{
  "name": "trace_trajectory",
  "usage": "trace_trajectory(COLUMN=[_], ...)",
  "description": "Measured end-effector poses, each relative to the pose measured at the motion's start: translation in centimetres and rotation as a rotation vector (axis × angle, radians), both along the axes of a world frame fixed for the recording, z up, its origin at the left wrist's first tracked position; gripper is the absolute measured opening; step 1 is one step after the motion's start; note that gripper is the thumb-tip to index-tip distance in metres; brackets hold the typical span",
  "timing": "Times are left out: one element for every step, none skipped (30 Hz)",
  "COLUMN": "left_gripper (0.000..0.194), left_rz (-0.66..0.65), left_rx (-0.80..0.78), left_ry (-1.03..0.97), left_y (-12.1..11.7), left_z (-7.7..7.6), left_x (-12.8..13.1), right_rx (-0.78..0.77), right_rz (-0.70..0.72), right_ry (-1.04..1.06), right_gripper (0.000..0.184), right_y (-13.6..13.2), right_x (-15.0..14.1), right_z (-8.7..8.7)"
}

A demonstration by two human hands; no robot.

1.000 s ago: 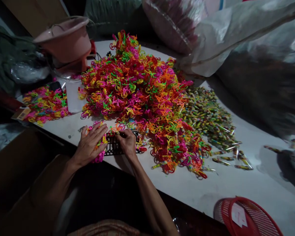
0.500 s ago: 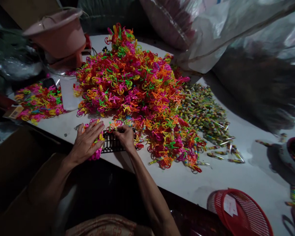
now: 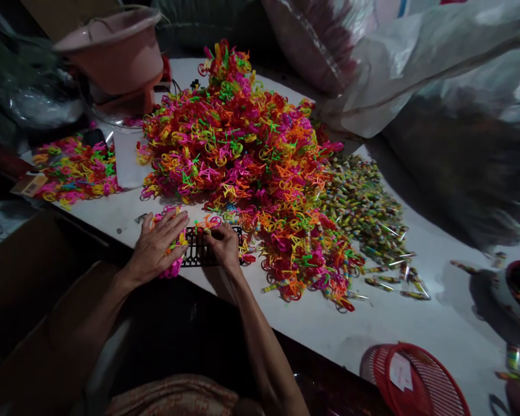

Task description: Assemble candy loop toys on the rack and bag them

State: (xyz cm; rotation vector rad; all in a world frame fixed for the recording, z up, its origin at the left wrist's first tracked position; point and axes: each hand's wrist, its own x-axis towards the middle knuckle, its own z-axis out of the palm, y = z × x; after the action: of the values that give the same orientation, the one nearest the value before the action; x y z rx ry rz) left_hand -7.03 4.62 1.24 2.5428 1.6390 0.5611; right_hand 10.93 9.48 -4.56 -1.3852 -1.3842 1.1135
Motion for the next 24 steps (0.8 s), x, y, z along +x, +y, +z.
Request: trace_trajectory(left_gripper=[0.051,0.052,0.052,0.053,0.053,0.054,0.054,0.053,0.053,0.052,0.052,0.051,0.051,0.05,0.05,0.05,0.051,0.051,0.051,0.052,0.052,0.052,0.051,0.051], left_rz=[0.001,0.001,0.002,0.004,0.005,0.006,0.008,0.011,0.015,0.019,0.022,0.025,0.026,0.027,0.028,0.029,0.03,0.03,0.029,0.027,0.024,0.022,0.02,0.018], left_rx=[-0.003,-0.006,-0.01,-0.014,-0.015,-0.017,-0.016,-0.016,-0.015,-0.014,-0.013,-0.011,-0.009,-0.009,-0.008,-0.009,-0.011,-0.015,-0.019,-0.022,-0.023,-0.023,-0.021,-0.016], left_ry=[-0.001,-0.003,-0.007,-0.012,-0.018,-0.02,-0.02,-0.019,-0.016,-0.01,-0.004,0.004,0.012,0.022,0.029,0.033,0.034,0.031,0.027,0.023,0.02,0.019,0.018,0.018], left_y=[0.0,0.0,0.0,0.0,0.0,0.0,0.0,0.0,0.0,0.0,0.0,0.0,0.1,0.1,0.1,0.2,0.1,0.1,0.1,0.0,0.0,0.0,0.0,0.0], left_z=[0.0,0.0,0.0,0.0,0.0,0.0,0.0,0.0,-0.1,0.0,0.0,0.0,0.1,0.1,0.2,0.2,0.3,0.3,0.4,0.4,0.4,0.4,0.3,0.3], left_x=[0.0,0.0,0.0,0.0,0.0,0.0,0.0,0.1,0.1,0.2,0.3,0.4,0.4,0.5,0.5,0.5,0.4,0.4,0.3,0.3,0.3,0.2,0.2,0.1], right_rx=[-0.018,-0.035,-0.04,-0.026,0.005,0.048,0.092,0.124,0.143,0.148,0.145,0.136,0.121,0.103,0.079,0.049,0.014,-0.023,-0.06,-0.096,-0.128,-0.149,-0.155,-0.149], right_rz=[0.01,0.014,0.003,-0.024,-0.055,-0.078,-0.086,-0.082,-0.068,-0.048,-0.027,-0.005,0.025,0.058,0.085,0.095,0.088,0.062,0.028,-0.002,-0.016,-0.016,-0.007,0.007], right_ry=[0.021,0.035,0.03,-0.003,-0.066,-0.153,-0.249,-0.334,-0.388,-0.401,-0.377,-0.328,-0.269,-0.212,-0.161,-0.115,-0.064,-0.005,0.061,0.126,0.185,0.23,0.258,0.269], right_gripper=[0.01,0.012,0.014,0.014,0.013,0.012,0.012,0.012,0.013,0.012,0.01,0.007,0.005,0.005,0.006,0.008,0.01,0.014,0.018,0.022,0.025,0.027,0.027,0.026], right_y=[0.1,0.2,0.3,0.3,0.3,0.1,0.0,-0.2,-0.3,-0.3,-0.3,-0.2,0.0,0.3,0.5,0.6,0.7,0.7,0.6,0.5,0.5,0.4,0.4,0.5], right_x=[-0.2,-0.5,-0.8,-1.2,-1.5,-1.8,-1.9,-1.9,-1.8,-1.4,-1.0,-0.5,0.0,0.5,0.8,1.1,1.1,1.0,0.8,0.5,0.1,-0.3,-0.8,-1.2], right_z=[0.1,0.2,0.3,0.4,0.4,0.4,0.3,0.2,0.2,0.1,0.0,-0.1,-0.1,-0.1,-0.1,0.0,0.2,0.4,0.6,0.8,1.1,1.2,1.3,1.3])
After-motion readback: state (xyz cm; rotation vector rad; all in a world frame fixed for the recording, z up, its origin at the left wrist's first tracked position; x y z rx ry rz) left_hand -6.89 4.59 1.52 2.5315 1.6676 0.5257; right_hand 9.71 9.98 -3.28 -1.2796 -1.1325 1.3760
